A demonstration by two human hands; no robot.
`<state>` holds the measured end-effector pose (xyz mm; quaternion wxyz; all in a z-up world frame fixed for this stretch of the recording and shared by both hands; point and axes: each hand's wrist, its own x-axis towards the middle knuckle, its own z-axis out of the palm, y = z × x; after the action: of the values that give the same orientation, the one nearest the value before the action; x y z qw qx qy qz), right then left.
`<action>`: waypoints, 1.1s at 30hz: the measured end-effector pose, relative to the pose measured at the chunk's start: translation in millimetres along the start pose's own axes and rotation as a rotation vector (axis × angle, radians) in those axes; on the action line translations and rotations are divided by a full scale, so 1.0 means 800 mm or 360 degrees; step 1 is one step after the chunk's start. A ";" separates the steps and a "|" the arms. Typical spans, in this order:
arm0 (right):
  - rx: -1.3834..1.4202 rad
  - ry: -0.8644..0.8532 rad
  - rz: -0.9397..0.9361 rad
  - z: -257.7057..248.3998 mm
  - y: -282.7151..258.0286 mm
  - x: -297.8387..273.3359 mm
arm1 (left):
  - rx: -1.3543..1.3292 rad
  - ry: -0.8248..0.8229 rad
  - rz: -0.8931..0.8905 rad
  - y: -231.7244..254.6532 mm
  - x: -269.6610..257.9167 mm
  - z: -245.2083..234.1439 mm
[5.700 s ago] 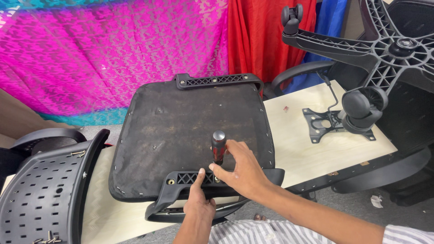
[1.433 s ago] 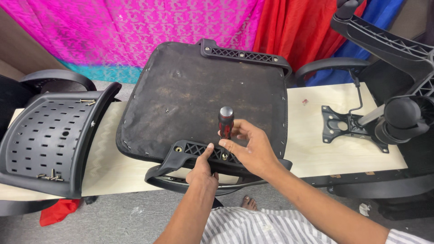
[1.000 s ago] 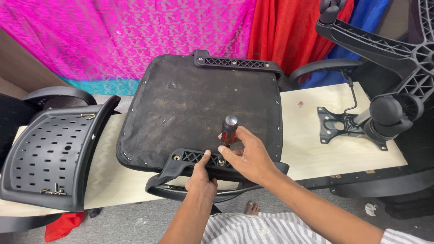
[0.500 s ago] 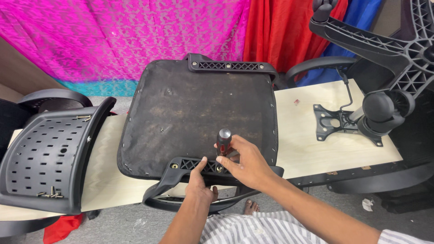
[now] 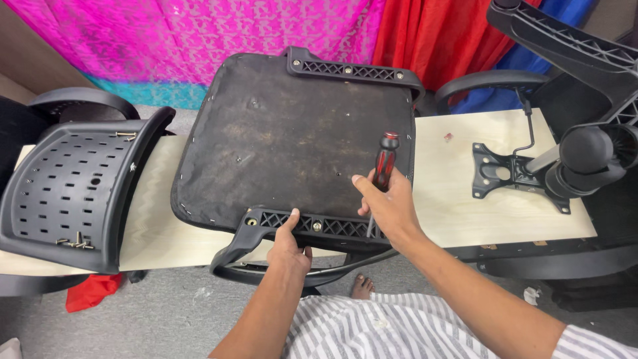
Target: The person attaches a black plastic bracket to the underside of an office chair seat using a screwdriver. They align the bracket, insert screws, and tighten them to secure the bracket in place.
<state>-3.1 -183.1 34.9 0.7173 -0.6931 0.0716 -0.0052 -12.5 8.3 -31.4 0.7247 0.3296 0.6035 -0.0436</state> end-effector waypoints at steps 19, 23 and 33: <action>-0.1696 -0.1015 0.0397 0.046 0.044 0.054 | 0.0181 -0.0245 -0.0172 -0.006 0.005 -0.006; -0.1579 -0.1255 0.0328 0.035 0.078 0.088 | 0.0252 -0.0269 -0.0169 -0.010 0.004 -0.005; -0.1680 -0.1317 0.0463 0.026 0.128 0.111 | 0.0273 -0.0310 -0.0138 -0.028 0.028 0.008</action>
<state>77.5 -167.5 -75.0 0.2453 -0.8780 -0.1231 0.3921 -11.3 -5.2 -60.7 0.7464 0.3582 0.5381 -0.1581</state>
